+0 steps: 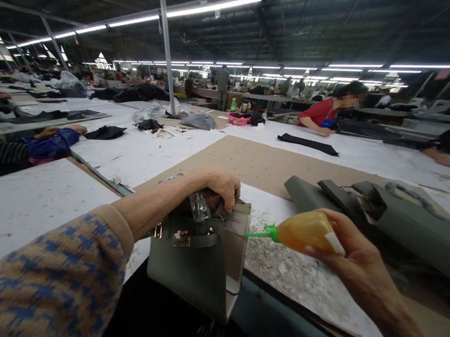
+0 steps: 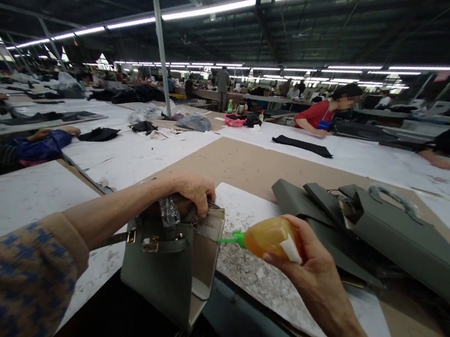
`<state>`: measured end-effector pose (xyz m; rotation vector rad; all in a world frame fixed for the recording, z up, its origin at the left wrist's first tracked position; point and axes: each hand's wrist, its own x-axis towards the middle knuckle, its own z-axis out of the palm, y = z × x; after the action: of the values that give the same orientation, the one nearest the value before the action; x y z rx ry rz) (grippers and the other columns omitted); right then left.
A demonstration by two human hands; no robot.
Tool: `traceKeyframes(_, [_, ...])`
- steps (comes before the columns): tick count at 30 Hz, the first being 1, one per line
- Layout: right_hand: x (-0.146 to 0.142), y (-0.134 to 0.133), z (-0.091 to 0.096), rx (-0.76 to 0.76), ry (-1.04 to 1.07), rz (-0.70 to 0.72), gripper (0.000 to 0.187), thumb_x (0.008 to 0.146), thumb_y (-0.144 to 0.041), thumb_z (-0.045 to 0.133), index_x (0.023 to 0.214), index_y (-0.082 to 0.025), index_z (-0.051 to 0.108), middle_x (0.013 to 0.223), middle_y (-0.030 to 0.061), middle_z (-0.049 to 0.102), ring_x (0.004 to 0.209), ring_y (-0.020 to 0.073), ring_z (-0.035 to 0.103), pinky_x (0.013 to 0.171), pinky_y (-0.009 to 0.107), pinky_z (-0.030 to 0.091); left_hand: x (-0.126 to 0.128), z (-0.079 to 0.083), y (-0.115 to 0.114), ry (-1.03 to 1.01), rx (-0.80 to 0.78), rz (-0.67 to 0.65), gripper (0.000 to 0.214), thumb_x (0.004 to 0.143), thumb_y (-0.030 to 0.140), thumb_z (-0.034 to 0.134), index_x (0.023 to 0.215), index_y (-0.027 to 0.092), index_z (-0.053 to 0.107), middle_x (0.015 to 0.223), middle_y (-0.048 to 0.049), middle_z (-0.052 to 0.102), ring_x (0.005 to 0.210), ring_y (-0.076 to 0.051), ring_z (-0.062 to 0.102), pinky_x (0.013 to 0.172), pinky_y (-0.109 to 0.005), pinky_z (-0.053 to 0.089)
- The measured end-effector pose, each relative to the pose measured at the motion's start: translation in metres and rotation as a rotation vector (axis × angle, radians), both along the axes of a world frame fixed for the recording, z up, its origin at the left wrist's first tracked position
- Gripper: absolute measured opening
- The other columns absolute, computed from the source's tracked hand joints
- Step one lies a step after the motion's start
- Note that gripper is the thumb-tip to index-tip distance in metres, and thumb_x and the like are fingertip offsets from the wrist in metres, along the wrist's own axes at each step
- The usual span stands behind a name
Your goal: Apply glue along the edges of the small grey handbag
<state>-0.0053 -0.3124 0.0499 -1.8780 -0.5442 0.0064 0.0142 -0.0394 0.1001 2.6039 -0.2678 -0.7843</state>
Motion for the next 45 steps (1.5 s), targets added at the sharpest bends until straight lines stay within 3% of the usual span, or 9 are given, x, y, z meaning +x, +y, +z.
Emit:
traceKeyframes(8, [-0.007, -0.005, -0.016, -0.051, 0.008, 0.031, 0.06, 0.058, -0.042, 0.072, 0.109, -0.021, 0.049, 0.099, 0.0026, 0.058, 0.092, 0.0224, 0.054, 0.064, 0.021, 0.047, -0.003, 0.004, 0.0, -0.042, 0.06, -0.017, 0.012, 0.056, 0.017, 0.063, 0.068, 0.013, 0.064, 0.057, 0.0003, 0.059, 0.053, -0.014, 0.047, 0.049, -0.024, 0.034])
traceKeyframes(14, [-0.014, -0.007, -0.031, -0.089, 0.033, 0.047, 0.059, 0.058, -0.043, 0.071, 0.108, -0.02, 0.049, 0.098, 0.003, 0.059, 0.089, 0.0226, 0.055, 0.067, 0.023, 0.047, -0.005, 0.004, -0.002, -0.09, 0.094, 0.05, 0.021, 0.053, 0.015, 0.063, 0.074, 0.013, 0.066, 0.055, 0.0013, 0.058, 0.05, -0.012, 0.045, 0.049, -0.023, 0.033])
traceKeyframes(20, [-0.017, -0.011, -0.04, -0.166, 0.063, 0.086, 0.06, 0.062, -0.045, 0.069, 0.112, -0.022, 0.046, 0.102, 0.0019, 0.058, 0.095, 0.0212, 0.054, 0.069, 0.021, 0.045, -0.002, 0.0, 0.001, -0.122, 0.112, -0.016, 0.018, 0.053, 0.017, 0.062, 0.071, 0.012, 0.064, 0.053, 0.0016, 0.055, 0.049, -0.011, 0.044, 0.046, -0.022, 0.029])
traceKeyframes(27, [-0.017, -0.01, -0.055, -0.2, 0.112, 0.103, 0.064, 0.062, -0.046, 0.068, 0.116, -0.021, 0.044, 0.107, 0.004, 0.056, 0.098, 0.0239, 0.051, 0.073, 0.026, 0.045, -0.005, 0.008, 0.005, -0.122, 0.116, -0.035, 0.017, 0.055, 0.021, 0.059, 0.069, 0.012, 0.062, 0.058, -0.0006, 0.058, 0.054, -0.013, 0.047, 0.049, -0.023, 0.033])
traceKeyframes(31, [-0.012, -0.004, -0.06, -0.124, 0.136, 0.074, 0.065, 0.059, -0.046, 0.071, 0.113, -0.022, 0.044, 0.105, 0.0043, 0.056, 0.097, 0.0248, 0.051, 0.076, 0.029, 0.045, -0.008, 0.019, 0.006, -0.23, 0.169, -0.024, 0.021, 0.055, 0.021, 0.057, 0.074, 0.014, 0.063, 0.06, -0.0017, 0.059, 0.054, -0.014, 0.048, 0.052, -0.025, 0.034])
traceKeyframes(38, [0.011, 0.014, -0.06, 0.241, 0.26, -0.024, 0.055, 0.064, -0.043, 0.069, 0.108, -0.021, 0.046, 0.098, 0.0034, 0.058, 0.087, 0.0214, 0.056, 0.074, 0.031, 0.051, -0.022, 0.046, -0.014, -0.589, 0.391, -0.039, 0.024, 0.06, 0.011, 0.053, 0.082, 0.01, 0.063, 0.068, -0.0067, 0.057, 0.064, -0.017, 0.05, 0.061, -0.027, 0.036])
traceKeyframes(41, [0.023, 0.018, -0.071, 0.343, 0.298, -0.022, 0.053, 0.065, -0.041, 0.069, 0.109, -0.021, 0.046, 0.102, 0.0043, 0.057, 0.09, 0.0225, 0.056, 0.075, 0.034, 0.052, -0.025, 0.038, -0.02, -0.655, 0.471, -0.063, 0.019, 0.066, 0.013, 0.053, 0.082, 0.008, 0.062, 0.072, -0.0092, 0.057, 0.065, -0.017, 0.051, 0.057, -0.026, 0.035])
traceKeyframes(45, [0.032, 0.019, -0.09, 0.308, 0.276, -0.029, 0.055, 0.065, -0.04, 0.07, 0.109, -0.021, 0.045, 0.102, 0.0042, 0.057, 0.09, 0.0232, 0.056, 0.076, 0.036, 0.052, -0.028, 0.013, -0.027, -0.603, 0.489, -0.11, 0.015, 0.072, 0.017, 0.053, 0.081, 0.008, 0.061, 0.073, -0.0101, 0.058, 0.067, -0.019, 0.052, 0.057, -0.027, 0.036])
